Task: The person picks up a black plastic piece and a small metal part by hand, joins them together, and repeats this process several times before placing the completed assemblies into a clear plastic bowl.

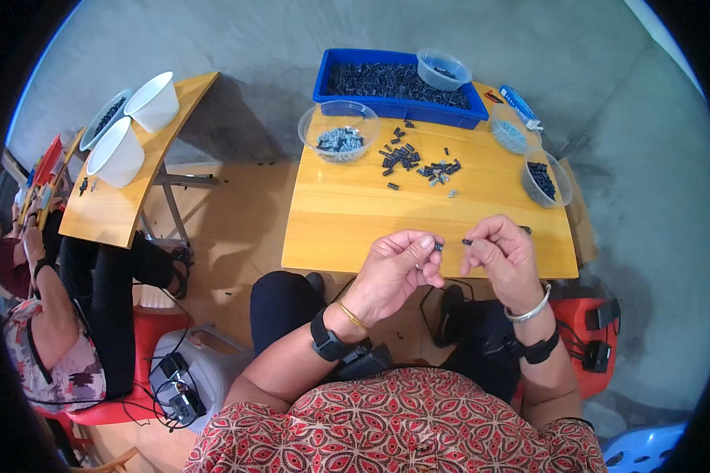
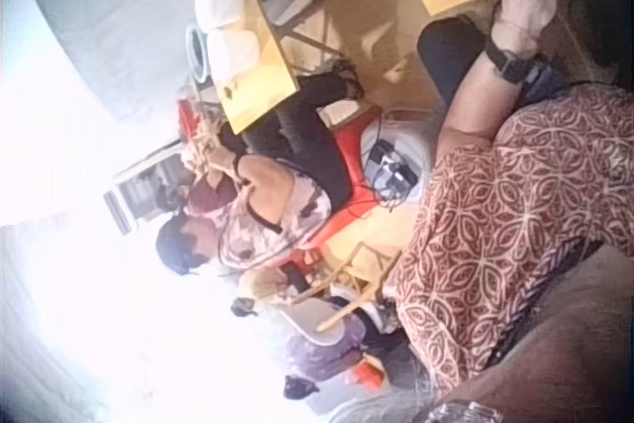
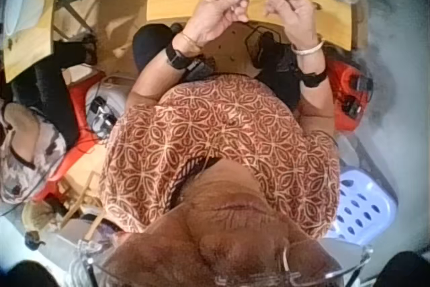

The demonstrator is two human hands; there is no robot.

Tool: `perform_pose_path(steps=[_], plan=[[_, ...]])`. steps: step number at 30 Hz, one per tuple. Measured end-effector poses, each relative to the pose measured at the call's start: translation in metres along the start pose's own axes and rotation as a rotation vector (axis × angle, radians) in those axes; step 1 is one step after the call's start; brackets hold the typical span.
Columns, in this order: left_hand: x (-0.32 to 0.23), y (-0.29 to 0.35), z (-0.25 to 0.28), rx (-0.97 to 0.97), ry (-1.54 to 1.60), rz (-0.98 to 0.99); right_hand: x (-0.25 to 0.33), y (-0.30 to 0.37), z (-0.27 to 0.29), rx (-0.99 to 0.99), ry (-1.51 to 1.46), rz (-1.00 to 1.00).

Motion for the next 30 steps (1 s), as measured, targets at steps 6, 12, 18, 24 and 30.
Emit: perform_pose_path(steps=[6,12,18,24,30], plan=[[-0.004,0.016,-0.026,0.052,-0.033,-0.032,0.008,0.021,-0.019,-0.028,-0.165,0.078],[-0.005,0.025,-0.033,0.069,-0.027,-0.054,0.017,0.029,-0.024,-0.014,-0.162,0.12],[-0.004,0.028,-0.04,0.078,-0.026,-0.061,0.021,0.034,-0.026,-0.043,-0.109,0.113],[-0.008,0.03,-0.041,0.053,-0.106,-0.142,0.019,0.038,-0.024,-0.078,-0.09,0.116],[-0.016,0.034,-0.047,0.098,-0.2,-0.199,0.015,0.037,-0.033,-0.066,-0.375,-0.006]])
Point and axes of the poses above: each hand's wrist, its own y-axis away from the middle knuckle, its own z-axis out of the back of the hand, x = y × z, the point moved 9 cm from there along -y, towards the middle knuckle, and after that the axes turned 2 degrees about x, right-handed, at the moved point
